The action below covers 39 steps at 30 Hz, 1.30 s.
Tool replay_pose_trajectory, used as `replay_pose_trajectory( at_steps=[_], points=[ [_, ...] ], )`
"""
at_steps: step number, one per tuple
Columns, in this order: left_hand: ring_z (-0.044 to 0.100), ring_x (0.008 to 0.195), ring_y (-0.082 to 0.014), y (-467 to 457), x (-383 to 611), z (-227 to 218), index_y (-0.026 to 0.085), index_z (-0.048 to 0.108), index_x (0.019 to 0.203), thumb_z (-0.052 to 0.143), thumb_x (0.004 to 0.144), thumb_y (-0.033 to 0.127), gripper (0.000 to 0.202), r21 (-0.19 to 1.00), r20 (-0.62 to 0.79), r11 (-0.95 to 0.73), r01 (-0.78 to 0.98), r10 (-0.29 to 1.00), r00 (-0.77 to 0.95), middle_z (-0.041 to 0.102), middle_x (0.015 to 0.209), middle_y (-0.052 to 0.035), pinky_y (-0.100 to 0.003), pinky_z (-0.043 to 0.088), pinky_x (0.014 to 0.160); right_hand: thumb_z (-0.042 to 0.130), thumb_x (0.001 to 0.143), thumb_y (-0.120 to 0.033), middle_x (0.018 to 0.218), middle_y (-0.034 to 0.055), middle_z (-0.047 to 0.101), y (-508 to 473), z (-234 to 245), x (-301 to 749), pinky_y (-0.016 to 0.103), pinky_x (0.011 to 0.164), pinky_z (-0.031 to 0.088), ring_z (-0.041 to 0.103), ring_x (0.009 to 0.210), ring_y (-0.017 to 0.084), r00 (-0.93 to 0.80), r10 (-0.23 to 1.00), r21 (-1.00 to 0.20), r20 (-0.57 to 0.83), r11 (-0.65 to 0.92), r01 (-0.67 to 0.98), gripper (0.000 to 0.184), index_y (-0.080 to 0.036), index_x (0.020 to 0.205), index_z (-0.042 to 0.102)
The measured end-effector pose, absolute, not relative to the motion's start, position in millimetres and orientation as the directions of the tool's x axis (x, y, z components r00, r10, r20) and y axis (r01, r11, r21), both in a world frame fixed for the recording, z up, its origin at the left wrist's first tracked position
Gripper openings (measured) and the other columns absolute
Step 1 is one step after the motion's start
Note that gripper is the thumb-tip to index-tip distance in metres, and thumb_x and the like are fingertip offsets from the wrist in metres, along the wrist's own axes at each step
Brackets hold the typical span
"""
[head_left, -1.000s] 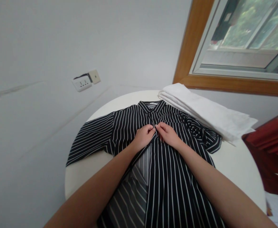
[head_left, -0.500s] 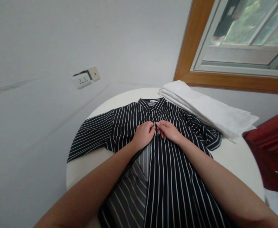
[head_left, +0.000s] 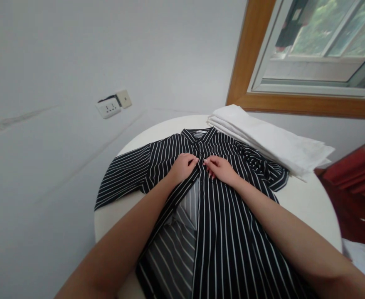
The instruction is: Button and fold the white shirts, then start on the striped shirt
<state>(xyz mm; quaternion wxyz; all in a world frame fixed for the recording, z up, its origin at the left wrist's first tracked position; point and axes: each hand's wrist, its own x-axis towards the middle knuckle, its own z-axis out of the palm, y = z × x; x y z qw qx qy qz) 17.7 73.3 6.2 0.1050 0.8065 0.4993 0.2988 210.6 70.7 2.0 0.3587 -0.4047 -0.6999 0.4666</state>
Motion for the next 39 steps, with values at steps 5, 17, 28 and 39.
replay_pose_trajectory(
  at_steps=[5,17,28,39],
  points=[
    [0.063,0.105,-0.0212,75,7,10,0.016,0.072,0.102,0.046,0.09,0.024,0.029,0.429,0.361,-0.538,0.726,0.839,0.408,0.073,0.109,-0.0091,-0.041,0.043,0.102,0.05,0.09,-0.045,0.065,-0.0026,0.056,80,-1,219,0.021,0.044,0.045,0.057,0.051,0.011,-0.445,0.874,-0.885,0.192,0.351,0.307,0.029,-0.019,0.085,0.061],
    [0.031,0.144,-0.0263,75,8,12,0.018,0.039,0.147,0.027,0.1,0.042,0.054,0.041,0.021,-0.503,0.863,0.864,0.503,0.034,0.157,-0.0104,-0.044,0.024,0.118,0.046,0.078,-0.02,0.07,0.0026,0.063,120,20,225,0.022,0.054,0.047,0.06,0.066,0.014,-0.514,0.857,-0.934,0.048,0.221,0.282,0.021,-0.015,0.08,0.066],
    [0.064,0.098,-0.0212,62,19,59,0.017,0.074,0.094,0.05,0.085,0.019,0.025,0.175,0.184,-0.391,0.904,0.915,0.36,0.072,0.099,-0.0083,-0.032,0.046,0.093,0.056,0.079,-0.008,0.072,-0.0005,0.066,53,67,207,0.023,0.068,0.043,0.059,0.064,0.012,-0.489,0.862,-0.521,0.136,0.482,0.704,0.016,-0.017,0.088,0.066],
    [0.062,0.076,-0.0181,47,25,27,0.017,0.066,0.077,0.063,0.079,0.018,0.004,0.407,0.155,-0.338,0.848,0.941,0.301,0.064,0.071,-0.0027,-0.03,0.049,0.077,0.072,0.078,-0.033,0.081,0.0087,0.069,45,29,201,0.03,0.071,0.047,0.065,0.079,0.022,-0.339,0.936,-0.435,0.098,0.347,0.831,0.017,-0.017,0.078,0.065]
  ],
)
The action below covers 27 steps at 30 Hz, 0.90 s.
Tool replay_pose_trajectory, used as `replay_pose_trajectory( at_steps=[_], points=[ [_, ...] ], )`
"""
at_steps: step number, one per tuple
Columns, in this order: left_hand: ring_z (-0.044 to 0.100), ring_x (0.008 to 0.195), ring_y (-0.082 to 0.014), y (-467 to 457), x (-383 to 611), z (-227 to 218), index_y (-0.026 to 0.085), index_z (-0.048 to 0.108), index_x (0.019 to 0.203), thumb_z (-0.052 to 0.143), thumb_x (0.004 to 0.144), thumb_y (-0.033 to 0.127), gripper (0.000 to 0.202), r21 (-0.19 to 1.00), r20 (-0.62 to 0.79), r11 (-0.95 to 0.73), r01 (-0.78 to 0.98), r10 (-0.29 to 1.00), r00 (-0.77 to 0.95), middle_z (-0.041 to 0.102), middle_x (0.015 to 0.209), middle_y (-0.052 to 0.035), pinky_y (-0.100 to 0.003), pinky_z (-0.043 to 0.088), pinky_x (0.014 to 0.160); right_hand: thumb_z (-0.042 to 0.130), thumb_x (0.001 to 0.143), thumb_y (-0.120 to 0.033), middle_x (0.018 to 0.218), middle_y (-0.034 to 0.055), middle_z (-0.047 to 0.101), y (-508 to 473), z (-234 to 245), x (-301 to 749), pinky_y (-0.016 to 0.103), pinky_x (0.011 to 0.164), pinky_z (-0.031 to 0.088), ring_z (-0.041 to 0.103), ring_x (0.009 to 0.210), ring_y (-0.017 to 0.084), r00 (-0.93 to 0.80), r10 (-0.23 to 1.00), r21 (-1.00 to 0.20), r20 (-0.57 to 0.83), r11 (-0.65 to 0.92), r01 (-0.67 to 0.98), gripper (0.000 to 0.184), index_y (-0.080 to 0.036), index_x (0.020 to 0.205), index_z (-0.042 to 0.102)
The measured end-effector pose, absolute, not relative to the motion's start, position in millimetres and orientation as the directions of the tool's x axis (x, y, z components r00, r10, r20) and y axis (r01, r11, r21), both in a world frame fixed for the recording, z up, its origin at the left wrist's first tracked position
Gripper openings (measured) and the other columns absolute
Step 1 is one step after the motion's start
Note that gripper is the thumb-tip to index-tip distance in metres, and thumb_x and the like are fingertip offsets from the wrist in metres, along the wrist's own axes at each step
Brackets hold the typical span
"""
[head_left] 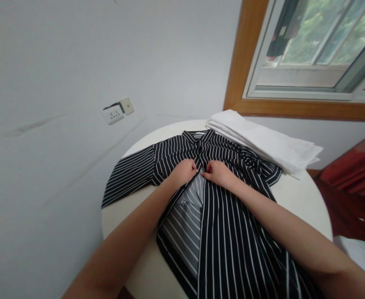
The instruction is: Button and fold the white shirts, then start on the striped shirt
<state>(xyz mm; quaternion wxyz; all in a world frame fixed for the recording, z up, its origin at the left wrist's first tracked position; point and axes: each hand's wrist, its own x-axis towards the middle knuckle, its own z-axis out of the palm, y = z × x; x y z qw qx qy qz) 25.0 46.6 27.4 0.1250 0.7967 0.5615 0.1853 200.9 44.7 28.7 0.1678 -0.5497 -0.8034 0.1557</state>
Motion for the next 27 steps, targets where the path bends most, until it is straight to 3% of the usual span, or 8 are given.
replay_pose_trajectory(
  at_steps=[6,13,16,19,23,27],
  points=[
    [0.06,0.083,-0.0192,40,23,24,0.014,0.065,0.082,0.063,0.082,0.022,0.008,0.397,0.142,-0.357,0.845,0.934,0.328,0.062,0.083,-0.0064,-0.032,0.049,0.08,0.073,0.074,-0.025,0.084,0.0104,0.07,44,29,200,0.03,0.074,0.049,0.066,0.082,0.023,-0.331,0.941,-0.4,0.065,0.328,0.855,0.01,-0.017,0.077,0.068],
    [0.058,0.082,-0.0197,36,24,22,0.014,0.064,0.081,0.06,0.086,0.025,0.012,0.344,0.141,-0.358,0.868,0.934,0.33,0.058,0.083,-0.0065,-0.033,0.048,0.081,0.062,0.077,-0.015,0.082,0.0114,0.07,42,28,205,0.032,0.075,0.049,0.066,0.079,0.023,-0.363,0.927,-0.355,0.096,0.373,0.857,0.008,-0.017,0.072,0.069],
    [0.058,0.082,-0.0193,34,24,23,0.015,0.063,0.078,0.058,0.087,0.027,0.015,0.297,0.151,-0.372,0.879,0.928,0.341,0.059,0.083,-0.0065,-0.033,0.047,0.081,0.064,0.073,-0.012,0.072,0.0065,0.069,45,30,209,0.031,0.073,0.05,0.066,0.074,0.021,-0.368,0.925,-0.446,0.095,0.37,0.815,0.011,-0.019,0.065,0.066],
    [0.057,0.078,-0.0186,32,23,29,0.017,0.062,0.076,0.056,0.087,0.027,0.016,0.3,0.173,-0.386,0.872,0.921,0.349,0.059,0.078,-0.0049,-0.032,0.046,0.077,0.065,0.071,-0.011,0.067,0.0023,0.066,49,34,215,0.029,0.061,0.051,0.063,0.06,0.016,-0.334,0.942,-0.681,0.024,0.26,0.684,0.01,-0.019,0.066,0.064],
    [0.055,0.065,-0.0151,28,24,39,0.018,0.06,0.072,0.056,0.086,0.026,0.017,0.473,0.194,-0.374,0.797,0.927,0.32,0.057,0.065,0.0001,-0.029,0.044,0.068,0.065,0.075,-0.016,0.065,-0.0004,0.062,50,44,218,0.024,0.052,0.053,0.059,0.055,0.011,-0.323,0.944,-0.95,-0.061,0.045,0.31,0.008,-0.019,0.068,0.061],
    [0.053,0.054,-0.0101,26,32,44,0.018,0.058,0.073,0.055,0.088,0.029,0.019,0.808,0.091,-0.214,0.55,0.966,0.243,0.059,0.061,0.0028,-0.024,0.044,0.059,0.069,0.076,-0.025,0.064,-0.002,0.059,46,47,216,0.019,0.053,0.051,0.055,0.057,0.008,-0.332,0.939,-0.996,-0.085,-0.072,0.05,0.01,-0.018,0.074,0.062]
  ],
)
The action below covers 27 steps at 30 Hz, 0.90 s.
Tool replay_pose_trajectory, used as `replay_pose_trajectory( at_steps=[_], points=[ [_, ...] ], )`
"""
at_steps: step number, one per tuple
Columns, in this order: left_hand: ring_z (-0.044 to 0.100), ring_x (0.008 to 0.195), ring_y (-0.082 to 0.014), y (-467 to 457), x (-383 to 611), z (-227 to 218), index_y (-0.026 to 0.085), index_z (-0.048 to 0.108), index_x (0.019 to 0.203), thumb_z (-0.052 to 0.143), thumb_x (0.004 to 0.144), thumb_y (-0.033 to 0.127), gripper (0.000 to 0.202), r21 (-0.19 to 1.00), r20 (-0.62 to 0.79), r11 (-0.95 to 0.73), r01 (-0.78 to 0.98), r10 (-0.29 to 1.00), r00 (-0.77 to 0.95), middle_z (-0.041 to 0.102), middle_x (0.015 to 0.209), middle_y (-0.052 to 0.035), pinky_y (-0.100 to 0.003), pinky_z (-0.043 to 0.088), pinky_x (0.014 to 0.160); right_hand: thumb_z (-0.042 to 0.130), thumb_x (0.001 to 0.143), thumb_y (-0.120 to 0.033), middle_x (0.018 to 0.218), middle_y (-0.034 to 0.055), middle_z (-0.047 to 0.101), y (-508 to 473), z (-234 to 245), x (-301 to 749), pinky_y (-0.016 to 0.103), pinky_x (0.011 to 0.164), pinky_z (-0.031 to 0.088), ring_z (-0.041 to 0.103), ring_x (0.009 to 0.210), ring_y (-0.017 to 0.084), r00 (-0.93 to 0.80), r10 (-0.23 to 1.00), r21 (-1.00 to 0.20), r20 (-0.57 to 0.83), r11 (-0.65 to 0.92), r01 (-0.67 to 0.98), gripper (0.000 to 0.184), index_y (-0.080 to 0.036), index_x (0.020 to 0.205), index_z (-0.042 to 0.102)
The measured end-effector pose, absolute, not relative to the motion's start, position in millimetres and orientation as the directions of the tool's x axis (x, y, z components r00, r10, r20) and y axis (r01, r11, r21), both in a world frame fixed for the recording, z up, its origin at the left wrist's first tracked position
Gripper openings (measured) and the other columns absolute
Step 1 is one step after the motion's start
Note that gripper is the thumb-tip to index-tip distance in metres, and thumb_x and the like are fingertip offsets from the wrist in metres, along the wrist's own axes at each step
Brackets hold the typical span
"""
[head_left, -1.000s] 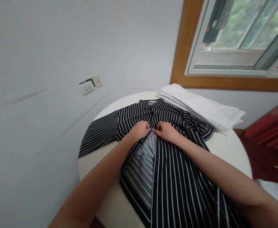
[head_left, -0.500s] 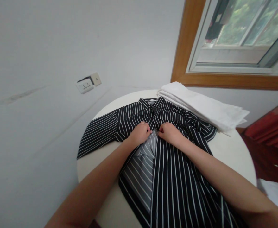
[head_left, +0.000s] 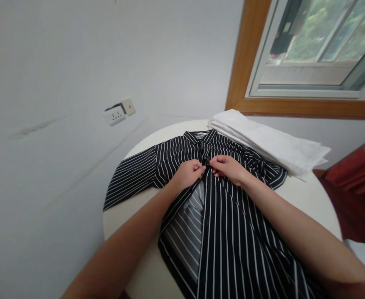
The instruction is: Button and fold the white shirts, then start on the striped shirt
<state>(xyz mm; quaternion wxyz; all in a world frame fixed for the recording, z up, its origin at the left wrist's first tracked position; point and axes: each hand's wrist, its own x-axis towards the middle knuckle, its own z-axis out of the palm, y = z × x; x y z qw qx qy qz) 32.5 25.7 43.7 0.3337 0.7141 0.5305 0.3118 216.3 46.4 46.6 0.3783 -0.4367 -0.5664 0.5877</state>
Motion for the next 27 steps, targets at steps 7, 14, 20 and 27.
replay_pose_trajectory(
  at_steps=[7,14,20,27],
  points=[
    [0.056,0.051,-0.0065,30,43,27,0.016,0.053,0.075,0.057,0.091,0.025,0.018,0.983,-0.159,0.13,0.131,0.956,0.245,0.058,0.059,0.004,-0.02,0.049,0.055,0.073,0.071,-0.036,0.064,-0.0049,0.055,44,20,214,0.017,0.052,0.047,0.051,0.057,0.006,-0.331,0.94,-0.991,-0.084,-0.112,-0.068,0.023,-0.018,0.08,0.062],
    [0.059,0.058,-0.0059,33,39,25,0.014,0.056,0.077,0.06,0.09,0.027,0.019,0.977,-0.212,0.202,0.064,0.936,0.282,0.062,0.066,0.0017,-0.021,0.052,0.062,0.07,0.074,-0.039,0.07,-0.0044,0.057,47,7,218,0.02,0.058,0.052,0.057,0.063,0.008,-0.396,0.918,-0.995,-0.017,-0.054,-0.081,0.025,-0.019,0.086,0.06],
    [0.06,0.059,-0.0067,34,40,26,0.014,0.057,0.077,0.057,0.091,0.022,0.017,0.975,-0.223,0.211,0.072,0.937,0.268,0.062,0.068,0.0011,-0.024,0.053,0.065,0.068,0.076,-0.037,0.072,-0.0044,0.056,49,7,222,0.021,0.059,0.055,0.059,0.066,0.009,-0.456,0.89,-0.993,-0.017,-0.067,-0.095,0.022,-0.021,0.087,0.058],
    [0.059,0.055,-0.0051,33,42,28,0.014,0.056,0.076,0.051,0.093,0.016,0.018,0.975,-0.214,0.192,0.109,0.943,0.256,0.061,0.065,0.0022,-0.019,0.05,0.058,0.065,0.076,-0.033,0.072,-0.0047,0.052,50,9,225,0.02,0.057,0.054,0.057,0.067,0.009,-0.496,0.868,-0.994,-0.021,-0.07,-0.08,0.018,-0.02,0.082,0.056]
  ],
)
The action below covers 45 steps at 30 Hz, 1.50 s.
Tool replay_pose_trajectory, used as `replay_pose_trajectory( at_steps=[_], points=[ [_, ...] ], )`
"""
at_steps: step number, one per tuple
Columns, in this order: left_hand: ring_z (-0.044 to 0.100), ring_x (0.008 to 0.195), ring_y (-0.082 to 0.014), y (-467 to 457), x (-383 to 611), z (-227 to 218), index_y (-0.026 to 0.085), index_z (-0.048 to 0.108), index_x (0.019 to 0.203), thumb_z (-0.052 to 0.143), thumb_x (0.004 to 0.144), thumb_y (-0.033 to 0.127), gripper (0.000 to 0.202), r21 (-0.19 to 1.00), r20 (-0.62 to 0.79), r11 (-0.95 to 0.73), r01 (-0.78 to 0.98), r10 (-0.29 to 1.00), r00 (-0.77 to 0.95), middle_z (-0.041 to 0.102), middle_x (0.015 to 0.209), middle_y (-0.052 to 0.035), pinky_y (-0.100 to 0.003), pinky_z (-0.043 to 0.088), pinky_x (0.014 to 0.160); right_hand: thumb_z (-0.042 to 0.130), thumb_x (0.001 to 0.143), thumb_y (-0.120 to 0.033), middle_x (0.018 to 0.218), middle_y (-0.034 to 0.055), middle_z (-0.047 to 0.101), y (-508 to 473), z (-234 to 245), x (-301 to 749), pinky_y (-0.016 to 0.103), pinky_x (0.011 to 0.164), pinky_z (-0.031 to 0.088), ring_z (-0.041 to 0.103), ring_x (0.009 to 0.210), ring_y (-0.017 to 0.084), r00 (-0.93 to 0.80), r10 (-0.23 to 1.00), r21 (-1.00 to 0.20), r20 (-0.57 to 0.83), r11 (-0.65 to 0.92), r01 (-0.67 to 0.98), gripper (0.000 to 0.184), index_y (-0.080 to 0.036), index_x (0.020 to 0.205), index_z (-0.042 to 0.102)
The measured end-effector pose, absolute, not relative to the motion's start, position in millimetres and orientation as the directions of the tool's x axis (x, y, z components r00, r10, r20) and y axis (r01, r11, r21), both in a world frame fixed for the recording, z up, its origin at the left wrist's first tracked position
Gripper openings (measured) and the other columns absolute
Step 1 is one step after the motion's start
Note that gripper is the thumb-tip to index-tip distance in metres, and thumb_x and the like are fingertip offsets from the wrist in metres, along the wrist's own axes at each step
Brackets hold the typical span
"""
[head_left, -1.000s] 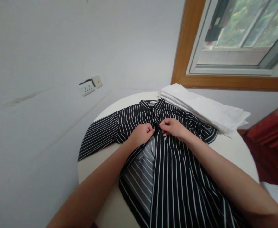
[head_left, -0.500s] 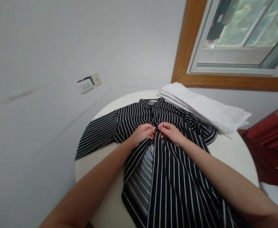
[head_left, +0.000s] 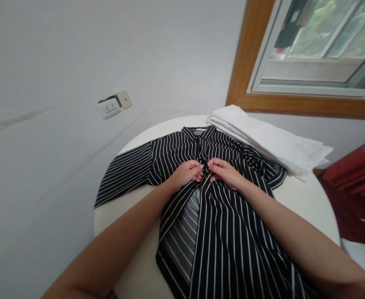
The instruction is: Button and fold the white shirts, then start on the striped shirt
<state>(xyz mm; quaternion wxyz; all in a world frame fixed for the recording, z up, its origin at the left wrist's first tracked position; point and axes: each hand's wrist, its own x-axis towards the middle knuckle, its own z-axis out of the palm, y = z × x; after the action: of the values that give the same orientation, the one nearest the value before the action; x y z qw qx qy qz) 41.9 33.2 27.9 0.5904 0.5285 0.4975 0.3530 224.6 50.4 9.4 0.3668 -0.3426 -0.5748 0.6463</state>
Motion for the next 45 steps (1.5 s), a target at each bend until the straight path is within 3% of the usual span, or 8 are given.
replay_pose_trajectory(
  at_steps=[16,28,38,45],
  points=[
    [0.058,0.052,-0.0058,35,43,24,0.013,0.055,0.075,0.051,0.092,0.015,0.017,0.975,-0.21,0.183,0.123,0.942,0.263,0.059,0.061,0.0028,-0.019,0.05,0.055,0.074,0.074,-0.045,0.071,-0.0027,0.058,51,9,223,0.019,0.054,0.053,0.054,0.061,0.007,-0.496,0.867,-0.996,-0.048,-0.081,-0.045,0.031,-0.017,0.082,0.066],
    [0.057,0.05,-0.0062,33,44,28,0.012,0.055,0.075,0.049,0.094,0.015,0.02,0.974,-0.211,0.183,0.135,0.948,0.237,0.059,0.06,0.0024,-0.02,0.05,0.055,0.078,0.07,-0.037,0.073,-0.003,0.06,52,6,223,0.017,0.048,0.053,0.055,0.06,0.007,-0.45,0.892,-0.988,-0.036,-0.099,-0.117,0.029,-0.017,0.085,0.065],
    [0.059,0.052,-0.0069,32,43,27,0.013,0.056,0.077,0.05,0.092,0.015,0.016,0.972,-0.22,0.192,0.136,0.947,0.234,0.06,0.059,0.0032,-0.019,0.048,0.055,0.07,0.081,-0.029,0.076,0.0019,0.067,50,11,223,0.025,0.056,0.061,0.065,0.06,0.01,-0.469,0.878,-0.969,-0.09,-0.185,-0.161,0.016,-0.015,0.087,0.065],
    [0.058,0.052,-0.0073,34,41,23,0.014,0.057,0.076,0.051,0.09,0.017,0.016,0.973,-0.207,0.176,0.149,0.951,0.228,0.063,0.063,0.0017,-0.02,0.046,0.055,0.077,0.074,-0.033,0.077,0.0012,0.067,53,6,224,0.023,0.058,0.061,0.066,0.064,0.01,-0.49,0.87,-0.975,-0.063,-0.157,-0.154,0.026,-0.015,0.09,0.066]
  ],
)
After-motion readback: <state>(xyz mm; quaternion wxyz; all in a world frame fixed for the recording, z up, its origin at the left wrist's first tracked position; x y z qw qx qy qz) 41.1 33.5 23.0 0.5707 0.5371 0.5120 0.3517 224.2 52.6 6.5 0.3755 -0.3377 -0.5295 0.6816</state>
